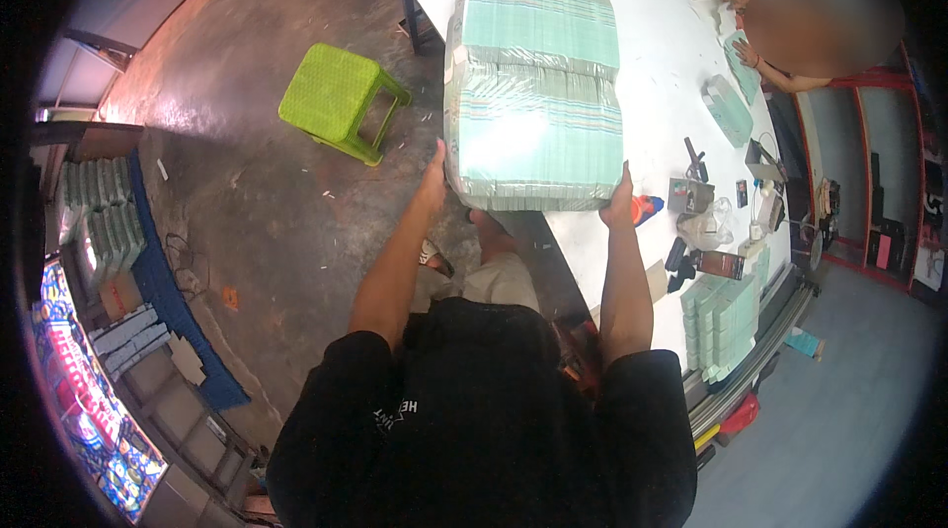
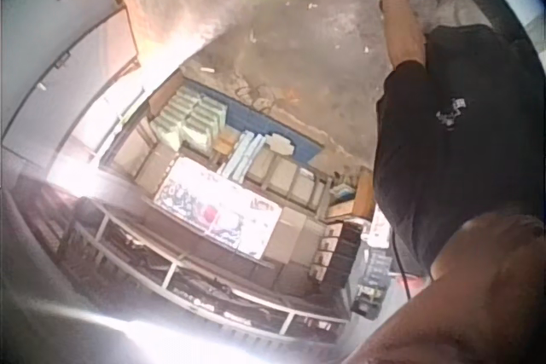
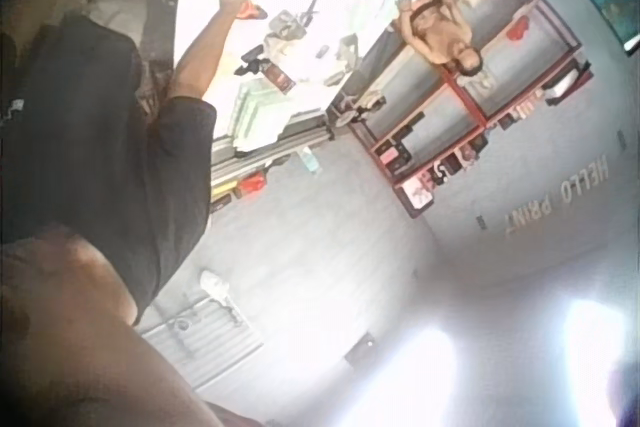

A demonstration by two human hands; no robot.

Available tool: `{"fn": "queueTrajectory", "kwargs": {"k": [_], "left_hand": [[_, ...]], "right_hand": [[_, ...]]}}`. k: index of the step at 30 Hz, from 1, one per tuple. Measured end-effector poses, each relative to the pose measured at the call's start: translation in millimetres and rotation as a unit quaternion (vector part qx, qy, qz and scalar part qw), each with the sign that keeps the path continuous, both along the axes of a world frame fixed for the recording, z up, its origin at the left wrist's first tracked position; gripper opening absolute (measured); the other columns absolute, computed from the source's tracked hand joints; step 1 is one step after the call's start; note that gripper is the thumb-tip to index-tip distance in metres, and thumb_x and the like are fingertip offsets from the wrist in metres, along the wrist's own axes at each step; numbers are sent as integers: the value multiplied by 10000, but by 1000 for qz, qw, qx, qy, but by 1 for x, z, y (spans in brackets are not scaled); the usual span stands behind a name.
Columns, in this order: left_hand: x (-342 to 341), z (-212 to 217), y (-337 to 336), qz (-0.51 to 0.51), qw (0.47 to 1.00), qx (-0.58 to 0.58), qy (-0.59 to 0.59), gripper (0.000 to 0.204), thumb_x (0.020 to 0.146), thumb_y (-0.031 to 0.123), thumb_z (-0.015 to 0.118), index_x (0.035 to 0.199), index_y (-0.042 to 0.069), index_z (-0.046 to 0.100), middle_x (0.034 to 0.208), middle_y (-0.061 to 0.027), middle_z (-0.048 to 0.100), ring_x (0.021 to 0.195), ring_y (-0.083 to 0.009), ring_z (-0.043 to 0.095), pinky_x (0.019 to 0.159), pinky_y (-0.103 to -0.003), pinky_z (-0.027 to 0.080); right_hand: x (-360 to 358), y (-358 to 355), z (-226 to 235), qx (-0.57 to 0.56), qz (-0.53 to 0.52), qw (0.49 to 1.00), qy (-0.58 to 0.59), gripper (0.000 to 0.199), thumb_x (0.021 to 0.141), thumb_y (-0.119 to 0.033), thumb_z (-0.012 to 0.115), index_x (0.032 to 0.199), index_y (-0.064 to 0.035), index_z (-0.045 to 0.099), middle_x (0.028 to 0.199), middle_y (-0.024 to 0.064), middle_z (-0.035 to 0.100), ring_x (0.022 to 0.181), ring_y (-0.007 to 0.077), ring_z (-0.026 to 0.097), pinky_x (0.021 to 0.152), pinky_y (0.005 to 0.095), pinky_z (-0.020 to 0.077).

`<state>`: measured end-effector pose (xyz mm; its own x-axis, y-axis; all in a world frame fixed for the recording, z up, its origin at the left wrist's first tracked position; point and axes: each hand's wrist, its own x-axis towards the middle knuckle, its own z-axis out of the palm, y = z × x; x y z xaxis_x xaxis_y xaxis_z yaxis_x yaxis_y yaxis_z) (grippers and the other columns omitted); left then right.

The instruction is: The person wraps a stack of light green rectangular items in clear plastic film using a handheld tape dispenser. They smooth the film, apply tape along the edges, and rotate the bundle to secure it. The wrapped package is then lifted and placed onto a stack of similar packages. The person then handles a clear plastic bag and a small dark rectangular object on the table.

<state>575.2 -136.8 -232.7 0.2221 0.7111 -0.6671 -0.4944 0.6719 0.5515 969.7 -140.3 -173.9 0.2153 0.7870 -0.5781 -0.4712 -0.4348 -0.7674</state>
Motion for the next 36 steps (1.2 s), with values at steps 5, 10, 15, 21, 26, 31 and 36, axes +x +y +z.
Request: {"fn": "queueTrajectory", "kwargs": {"k": [5,10,15,21,26,31,36], "left_hand": [[-3,-31,22,26,997,54,-43,947,963,768,394,1557,32,372,1578,-155,426,1440,-322,410,1178,-475,329],[6,-57,54,56,992,15,-112,876,994,724,378,1529,31,420,1515,-174,499,1363,-343,505,1125,-480,420],[-6,-47,40,95,992,22,-80,812,1011,678,415,1479,19,490,1456,-165,564,1274,-329,582,1092,-438,454],[56,40,-41,290,942,-139,-97,1022,916,854,248,1511,48,444,1529,-157,488,1378,-360,483,1147,-529,384],[107,-13,-73,473,854,-94,-195,948,908,853,162,1561,207,400,1645,-62,332,1479,-379,335,1176,-620,291],[127,-2,-69,522,808,-151,-228,986,873,889,176,1575,227,372,1653,-41,320,1484,-402,312,1172,-657,262],[165,-44,-76,484,835,-98,-244,1059,821,949,205,1579,227,365,1649,-75,320,1484,-375,301,1196,-604,247]], "right_hand": [[-7,-9,4,-5,8,1000,-9,698,1019,-634,428,1475,-111,502,1465,78,558,1323,284,537,1121,470,413],[7,-5,0,-25,18,995,-97,639,1059,-517,395,1479,-41,476,1460,100,556,1317,264,539,1118,412,405],[-37,-6,32,54,11,861,-506,526,1054,-328,499,1398,69,510,1383,263,568,1318,373,520,1123,431,379],[-20,12,37,-19,114,863,-491,563,1011,-358,594,1379,62,526,1312,278,587,1224,403,561,1053,460,424],[-32,17,38,40,76,853,-515,483,1017,-347,589,1254,72,620,1214,257,653,1149,369,615,1003,426,456],[-27,9,28,38,64,855,-513,488,1018,-359,586,1239,74,629,1181,249,661,1114,381,616,985,450,458],[-21,19,19,23,105,842,-529,560,1026,-448,553,1220,73,625,1179,266,669,1096,375,640,974,433,473]]}}
